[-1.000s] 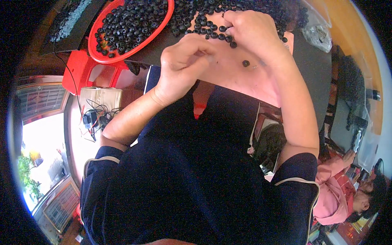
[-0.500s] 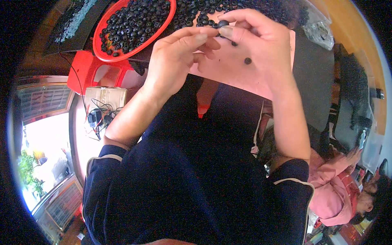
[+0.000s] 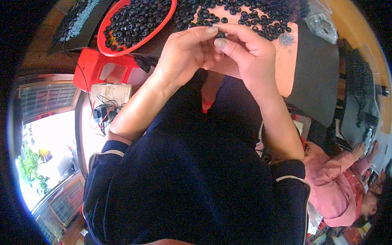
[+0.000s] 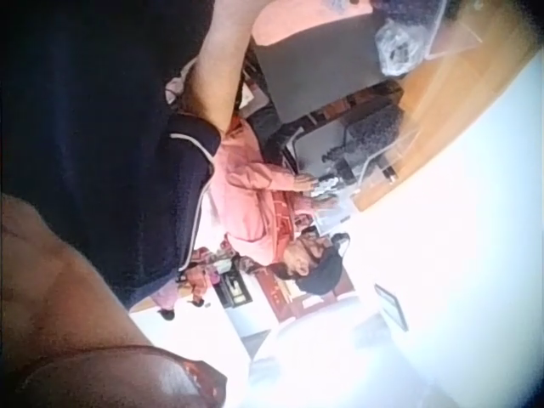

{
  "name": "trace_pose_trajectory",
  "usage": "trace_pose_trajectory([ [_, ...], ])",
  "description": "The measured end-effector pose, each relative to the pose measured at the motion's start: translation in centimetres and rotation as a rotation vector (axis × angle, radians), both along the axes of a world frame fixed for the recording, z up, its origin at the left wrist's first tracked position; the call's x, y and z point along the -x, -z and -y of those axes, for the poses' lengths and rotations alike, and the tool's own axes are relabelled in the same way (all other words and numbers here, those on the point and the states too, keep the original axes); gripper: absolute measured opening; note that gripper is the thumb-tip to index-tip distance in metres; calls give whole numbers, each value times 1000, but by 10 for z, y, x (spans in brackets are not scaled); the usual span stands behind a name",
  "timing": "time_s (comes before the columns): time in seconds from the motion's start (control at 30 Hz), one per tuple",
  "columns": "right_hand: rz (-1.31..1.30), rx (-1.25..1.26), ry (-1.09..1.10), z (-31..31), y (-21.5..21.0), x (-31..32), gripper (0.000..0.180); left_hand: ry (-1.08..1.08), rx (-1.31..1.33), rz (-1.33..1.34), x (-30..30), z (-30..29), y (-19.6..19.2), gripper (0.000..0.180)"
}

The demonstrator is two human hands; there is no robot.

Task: The person sorts small black buttons by hand on a pink mat at a workstation.

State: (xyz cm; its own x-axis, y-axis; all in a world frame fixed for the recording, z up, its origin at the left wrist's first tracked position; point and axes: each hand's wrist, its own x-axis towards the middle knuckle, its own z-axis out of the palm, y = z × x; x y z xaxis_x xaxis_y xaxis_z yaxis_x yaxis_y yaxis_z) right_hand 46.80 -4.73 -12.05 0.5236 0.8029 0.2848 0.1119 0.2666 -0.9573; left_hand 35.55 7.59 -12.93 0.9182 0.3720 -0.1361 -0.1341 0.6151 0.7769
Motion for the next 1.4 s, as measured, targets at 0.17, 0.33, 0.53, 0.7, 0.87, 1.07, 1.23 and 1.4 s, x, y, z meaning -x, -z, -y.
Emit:
trace_pose_trajectory([
  [0.17,155,14,38,2,5,-2,28,9,-37,-2,-1,3,-2,23],
  [0.33,316,37,10,5,2,-4,29,32,-46,10,-6,-2,5,24],
  [0.53,-231,-48,-345,5,-3,-15,25,119,78,125,-7,-3,7,24],
  [0.7,-232,23,-291,5,-1,-14,16,35,161,111,-4,9,5,23],
  [0.87,91,72,-118,7,-12,-12,10,17,-29,10,4,10,-2,23],
  [1.07,99,63,-178,11,-15,-14,6,130,49,70,5,7,0,25],
  [1.23,81,100,-147,14,-13,-18,7,135,18,50,5,8,0,22],
  [1.4,139,118,-64,13,-12,-17,9,54,-148,-9,5,10,-9,16],
])
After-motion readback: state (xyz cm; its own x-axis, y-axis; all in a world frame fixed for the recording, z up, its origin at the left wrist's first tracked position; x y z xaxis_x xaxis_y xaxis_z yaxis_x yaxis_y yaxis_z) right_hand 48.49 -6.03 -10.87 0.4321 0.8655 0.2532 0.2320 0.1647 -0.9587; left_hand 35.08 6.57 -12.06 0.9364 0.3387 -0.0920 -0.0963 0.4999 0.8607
